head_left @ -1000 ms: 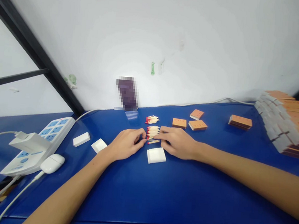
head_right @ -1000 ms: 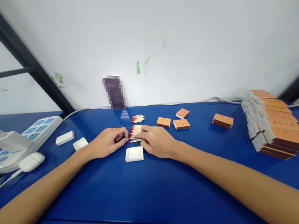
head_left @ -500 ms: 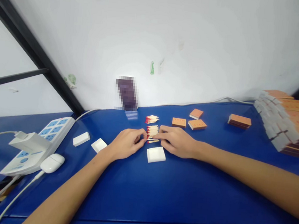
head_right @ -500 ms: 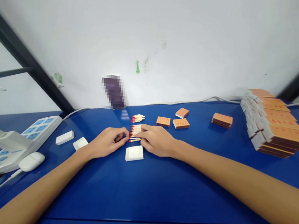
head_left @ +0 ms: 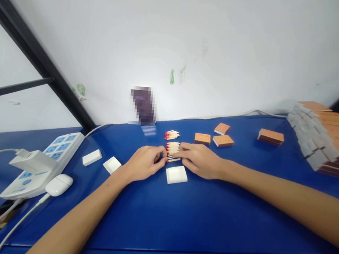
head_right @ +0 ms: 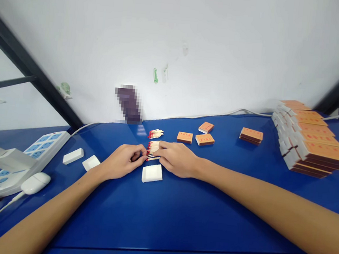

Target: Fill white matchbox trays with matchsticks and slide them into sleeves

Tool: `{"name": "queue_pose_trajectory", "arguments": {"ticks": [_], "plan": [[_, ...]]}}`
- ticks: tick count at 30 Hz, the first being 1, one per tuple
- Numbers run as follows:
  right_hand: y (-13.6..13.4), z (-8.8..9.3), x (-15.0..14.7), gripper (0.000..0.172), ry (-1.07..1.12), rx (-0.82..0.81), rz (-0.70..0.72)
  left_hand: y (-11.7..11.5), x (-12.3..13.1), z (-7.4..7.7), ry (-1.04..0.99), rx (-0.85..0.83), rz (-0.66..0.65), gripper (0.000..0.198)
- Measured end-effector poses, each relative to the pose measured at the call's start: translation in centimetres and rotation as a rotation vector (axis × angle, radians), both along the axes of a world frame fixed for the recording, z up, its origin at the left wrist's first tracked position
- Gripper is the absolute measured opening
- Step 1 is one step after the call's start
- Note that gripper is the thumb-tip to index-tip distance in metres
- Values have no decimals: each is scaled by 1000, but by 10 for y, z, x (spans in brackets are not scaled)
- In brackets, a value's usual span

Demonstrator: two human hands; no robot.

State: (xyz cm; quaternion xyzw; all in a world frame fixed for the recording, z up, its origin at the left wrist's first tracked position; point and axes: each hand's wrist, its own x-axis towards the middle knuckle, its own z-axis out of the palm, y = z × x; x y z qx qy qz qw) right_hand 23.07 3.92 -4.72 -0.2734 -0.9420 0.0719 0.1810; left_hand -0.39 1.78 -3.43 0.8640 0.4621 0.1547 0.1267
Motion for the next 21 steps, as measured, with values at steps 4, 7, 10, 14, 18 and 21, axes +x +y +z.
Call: {"name": "queue_pose_trajectory", "arguments": {"ticks": [4,7,10,14,18,21], "plan": [[-1,0,0,36,15,11,-4,0,-1,1,-26,-17,-13,14],[-1,0,0,36,21,8,-13,-1,-1,1,-21,-23,-19,8],[-1,0,0,35,19,6,-11,-1,-1,1,-5,-16,-18,8],[-1,-1,0,35,21,3,-6,-1,0,0,-1,-2,-14,8],[-1,-1,1,33,34,-1,1,0,-1,0,1,-2,-17,8],[-1,0,1,33,40,3,11,0,-2,0,5,1,-23,7]]}}
